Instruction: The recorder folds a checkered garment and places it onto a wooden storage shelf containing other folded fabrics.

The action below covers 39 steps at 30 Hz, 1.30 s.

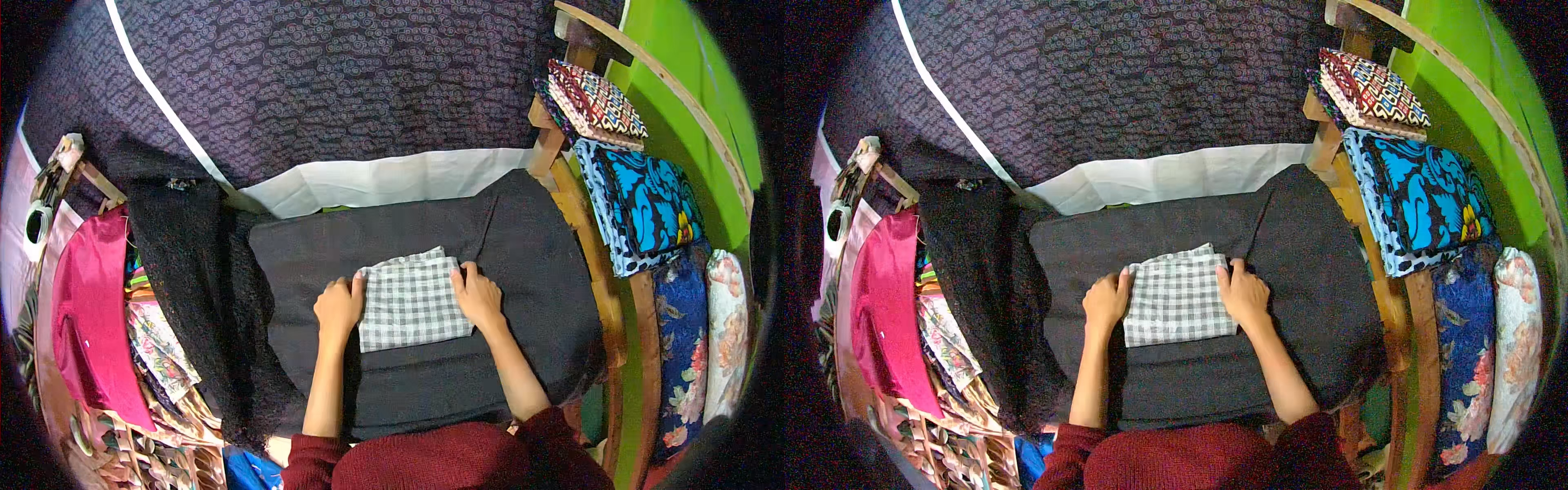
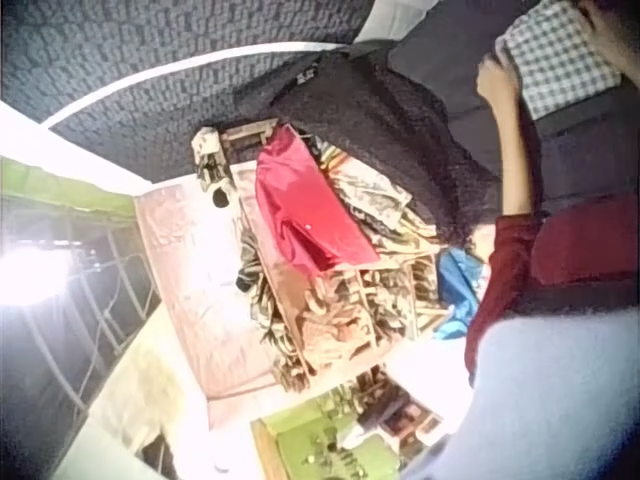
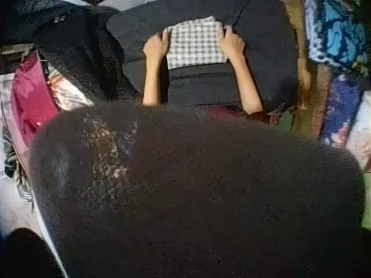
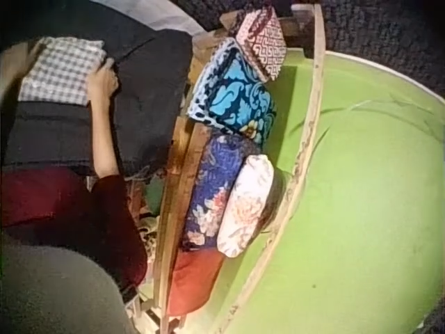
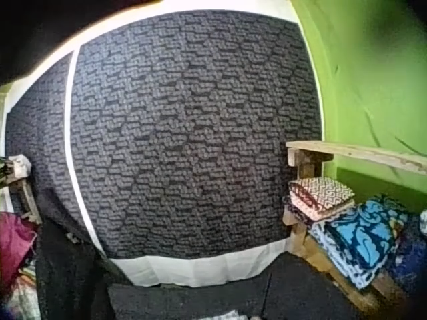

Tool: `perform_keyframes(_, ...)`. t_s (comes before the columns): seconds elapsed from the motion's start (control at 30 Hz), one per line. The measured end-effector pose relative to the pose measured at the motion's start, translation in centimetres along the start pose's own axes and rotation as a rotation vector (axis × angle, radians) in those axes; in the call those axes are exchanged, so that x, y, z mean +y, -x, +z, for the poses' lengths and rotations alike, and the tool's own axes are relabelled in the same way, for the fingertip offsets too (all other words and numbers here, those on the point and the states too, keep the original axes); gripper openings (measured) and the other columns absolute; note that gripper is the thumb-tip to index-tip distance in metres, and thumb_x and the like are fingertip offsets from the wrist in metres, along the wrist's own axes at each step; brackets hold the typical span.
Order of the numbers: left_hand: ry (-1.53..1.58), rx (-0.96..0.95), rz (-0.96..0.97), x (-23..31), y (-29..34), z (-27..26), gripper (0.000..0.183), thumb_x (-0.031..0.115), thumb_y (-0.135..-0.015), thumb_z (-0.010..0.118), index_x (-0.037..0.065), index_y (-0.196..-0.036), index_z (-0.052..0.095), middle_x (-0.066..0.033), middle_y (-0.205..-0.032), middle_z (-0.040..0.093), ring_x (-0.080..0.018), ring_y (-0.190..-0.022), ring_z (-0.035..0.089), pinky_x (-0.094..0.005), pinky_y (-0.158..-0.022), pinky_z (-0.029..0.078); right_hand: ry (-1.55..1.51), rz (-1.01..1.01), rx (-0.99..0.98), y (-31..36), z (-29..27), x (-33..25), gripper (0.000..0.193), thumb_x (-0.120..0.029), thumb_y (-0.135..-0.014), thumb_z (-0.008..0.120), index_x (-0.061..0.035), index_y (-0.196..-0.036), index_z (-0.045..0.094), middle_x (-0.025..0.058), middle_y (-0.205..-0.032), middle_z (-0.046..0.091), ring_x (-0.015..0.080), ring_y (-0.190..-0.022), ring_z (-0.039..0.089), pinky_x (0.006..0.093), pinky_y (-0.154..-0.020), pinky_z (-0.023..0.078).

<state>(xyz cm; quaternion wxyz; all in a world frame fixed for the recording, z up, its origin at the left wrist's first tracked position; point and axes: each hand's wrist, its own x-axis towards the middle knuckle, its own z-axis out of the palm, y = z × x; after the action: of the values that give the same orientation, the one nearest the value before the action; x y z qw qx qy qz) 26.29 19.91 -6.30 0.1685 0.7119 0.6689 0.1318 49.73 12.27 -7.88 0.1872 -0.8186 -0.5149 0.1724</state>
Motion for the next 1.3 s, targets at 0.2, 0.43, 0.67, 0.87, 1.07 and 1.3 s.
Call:
perform_keyframes(0.2, 0.158, -0.177, 0.045, 0.3, 2.8, -1.1, 0.059, 0.052, -0.087, 0.039, -0.005, -0.090, 0.054, -0.0284, -0.085, 0.061, -0.0433, -0.085, 0.059, -0.0477, -0.075, 0.044, -0.395, -0.128, -0.094, 0.5, 1.4, 1.4, 0.051, -0.038, -0.091, 0.041, -0.0013, -0.126, 0.036, 0.0256, -0.099, 0.061, 0.0425, -0.094, 0.057, 0.0449, -0.085, 0.042)
perform_keyframes(0.43, 0.569, -0.052, 0.086, 1.3, 8.9, -3.5, 0.034, 0.027, -0.093, 0.042, -0.007, -0.094, 0.044, -0.0310, -0.074, 0.057, -0.0465, -0.074, 0.057, -0.0475, -0.063, 0.044, -0.691, -0.233, 0.110, 5.8, -2.1, -1.1, 0.046, -0.029, -0.089, 0.050, -0.0030, -0.124, 0.037, 0.0244, -0.100, 0.060, 0.0370, -0.091, 0.060, 0.0401, -0.078, 0.046)
perform_keyframes(0.67, 0.364, 0.174, 0.084, -1.0, 13.8, -1.1, 0.038, 0.024, -0.085, 0.058, -0.003, -0.107, 0.046, -0.0235, -0.103, 0.054, -0.0360, -0.092, 0.056, -0.0408, -0.074, 0.045, -0.437, -0.145, 0.094, 10.1, -2.7, 1.3, 0.032, -0.023, -0.086, 0.056, -0.0032, -0.110, 0.046, 0.0164, -0.083, 0.062, 0.0330, -0.068, 0.060, 0.0400, -0.062, 0.047)
perform_keyframes(0.87, 0.355, 0.041, 0.054, -3.8, 16.5, -1.9, 0.033, 0.028, -0.079, 0.065, -0.004, -0.085, 0.056, -0.0184, -0.078, 0.056, -0.0329, -0.072, 0.054, -0.0397, -0.065, 0.043, -0.361, -0.198, -0.215, 13.7, -5.3, 4.0, 0.023, -0.026, -0.080, 0.065, -0.0032, -0.078, 0.061, 0.0085, -0.067, 0.059, 0.0203, -0.056, 0.055, 0.0308, -0.053, 0.042)
perform_keyframes(1.07, 0.451, 0.111, 0.156, -3.9, 17.1, -1.0, 0.027, 0.021, -0.079, 0.066, -0.003, -0.079, 0.055, -0.0162, -0.071, 0.053, -0.0308, -0.069, 0.050, -0.0383, -0.064, 0.040, -0.809, -0.106, -0.142, 16.5, -2.5, 2.7, 0.016, -0.011, -0.084, 0.061, 0.0033, -0.080, 0.055, 0.0012, -0.059, 0.052, 0.0038, -0.056, 0.042, 0.0211, -0.048, 0.033)
perform_keyframes(1.3, 0.376, 0.130, 0.119, -3.6, 18.1, -0.3, 0.025, 0.025, -0.078, 0.067, 0.003, -0.077, 0.055, -0.0075, -0.063, 0.052, -0.0221, -0.060, 0.048, -0.0328, -0.072, 0.031, -0.473, -0.048, 0.022, 17.2, -1.6, 2.7, 0.022, -0.012, -0.085, 0.056, -0.0018, -0.101, 0.046, 0.0122, -0.054, 0.051, 0.0232, -0.042, 0.048, 0.0326, -0.043, 0.034)
